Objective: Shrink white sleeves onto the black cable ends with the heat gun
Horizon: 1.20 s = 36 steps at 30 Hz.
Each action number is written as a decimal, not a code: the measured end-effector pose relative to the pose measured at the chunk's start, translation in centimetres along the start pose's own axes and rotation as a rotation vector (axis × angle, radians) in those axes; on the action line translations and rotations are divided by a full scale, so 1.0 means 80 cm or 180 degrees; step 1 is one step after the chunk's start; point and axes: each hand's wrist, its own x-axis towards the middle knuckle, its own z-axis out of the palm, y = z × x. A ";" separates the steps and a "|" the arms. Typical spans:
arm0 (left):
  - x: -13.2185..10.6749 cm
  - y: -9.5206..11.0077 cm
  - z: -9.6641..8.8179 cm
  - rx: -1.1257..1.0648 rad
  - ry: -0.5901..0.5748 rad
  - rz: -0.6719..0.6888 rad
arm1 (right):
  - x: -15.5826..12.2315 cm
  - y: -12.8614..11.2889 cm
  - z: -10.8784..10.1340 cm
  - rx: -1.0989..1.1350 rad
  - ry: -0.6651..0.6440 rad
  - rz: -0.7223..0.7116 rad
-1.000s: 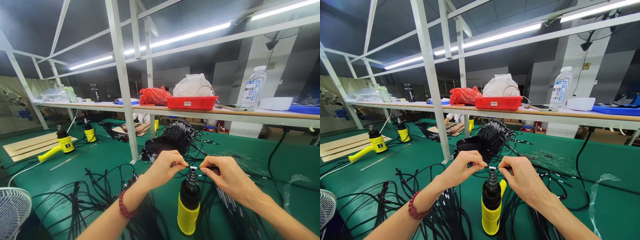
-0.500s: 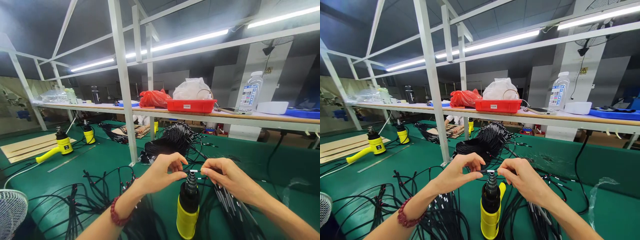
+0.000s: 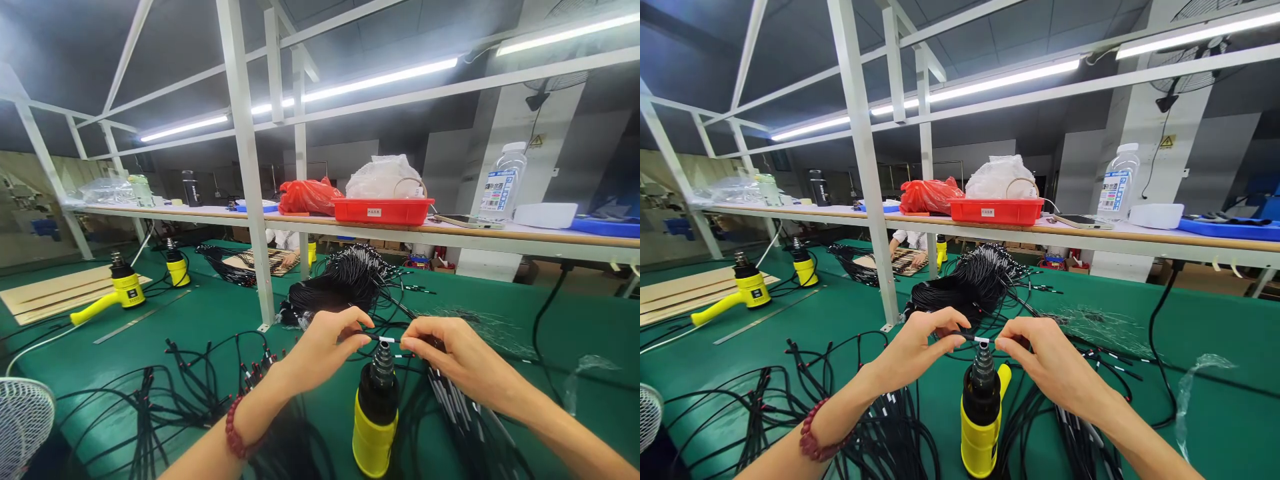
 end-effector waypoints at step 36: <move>-0.002 -0.014 0.013 0.0325 0.0280 -0.0104 | 0.002 0.001 0.004 -0.0139 0.0009 -0.0004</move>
